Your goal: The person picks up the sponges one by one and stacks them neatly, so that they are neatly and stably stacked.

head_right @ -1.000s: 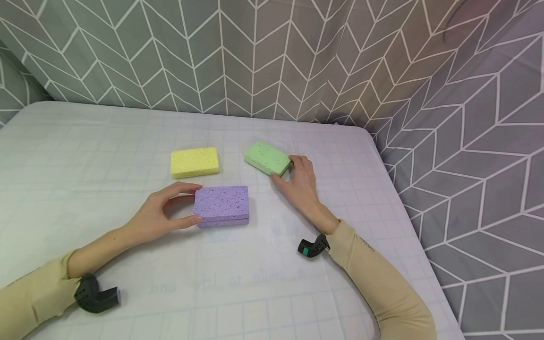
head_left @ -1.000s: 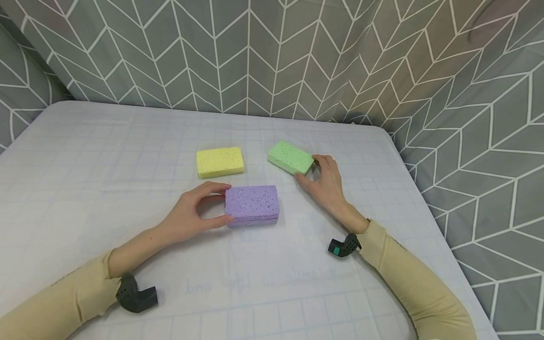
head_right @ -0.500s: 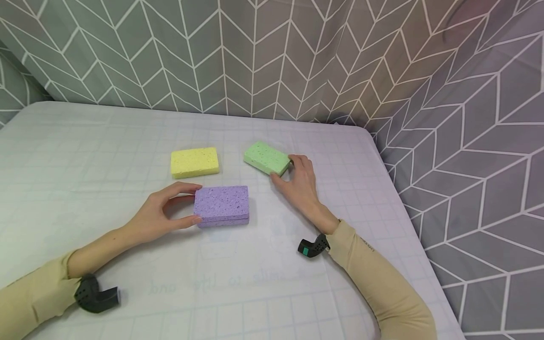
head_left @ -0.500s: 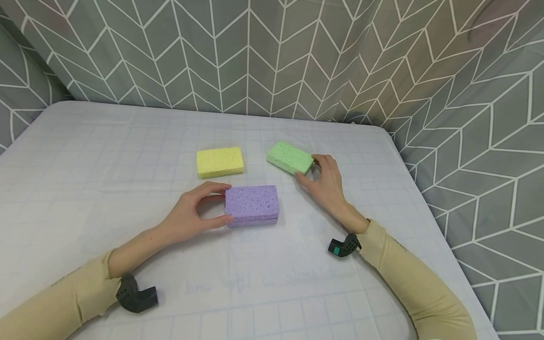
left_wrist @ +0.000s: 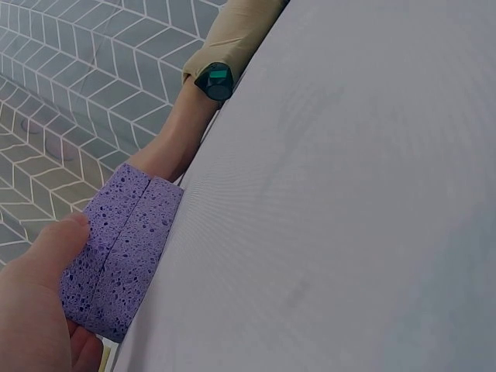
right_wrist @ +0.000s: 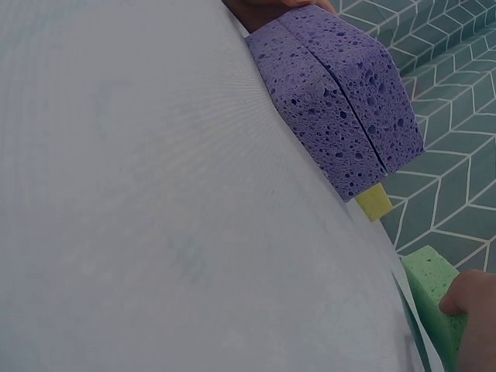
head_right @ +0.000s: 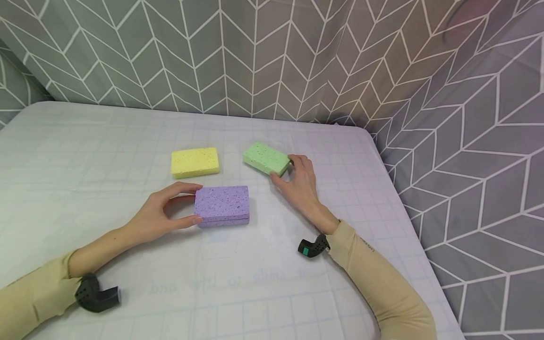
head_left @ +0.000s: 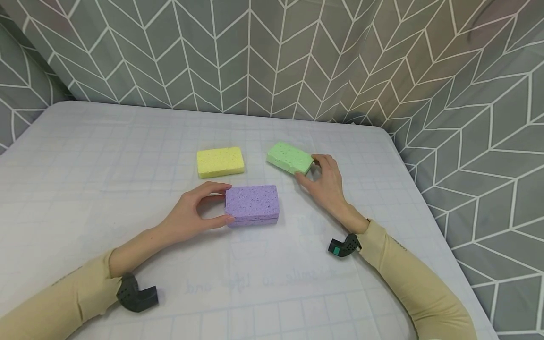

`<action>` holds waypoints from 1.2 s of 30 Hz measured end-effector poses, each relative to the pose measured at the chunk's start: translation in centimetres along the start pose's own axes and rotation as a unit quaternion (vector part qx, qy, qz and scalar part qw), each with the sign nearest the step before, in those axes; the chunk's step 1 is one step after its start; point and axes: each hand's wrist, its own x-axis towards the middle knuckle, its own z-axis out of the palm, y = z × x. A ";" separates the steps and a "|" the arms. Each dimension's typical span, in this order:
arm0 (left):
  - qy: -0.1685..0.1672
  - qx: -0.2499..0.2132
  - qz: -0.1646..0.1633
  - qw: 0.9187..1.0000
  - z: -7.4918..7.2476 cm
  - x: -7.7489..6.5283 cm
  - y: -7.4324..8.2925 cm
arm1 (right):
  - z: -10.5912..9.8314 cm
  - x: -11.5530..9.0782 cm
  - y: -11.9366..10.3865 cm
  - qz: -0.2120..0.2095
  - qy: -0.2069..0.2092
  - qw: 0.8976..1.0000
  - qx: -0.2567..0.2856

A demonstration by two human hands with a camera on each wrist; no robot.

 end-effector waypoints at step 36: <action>0.001 0.006 -0.008 1.000 0.0 0.0 0.0 | 0.1 -0.2 0.1 -0.066 0.020 0.997 0.020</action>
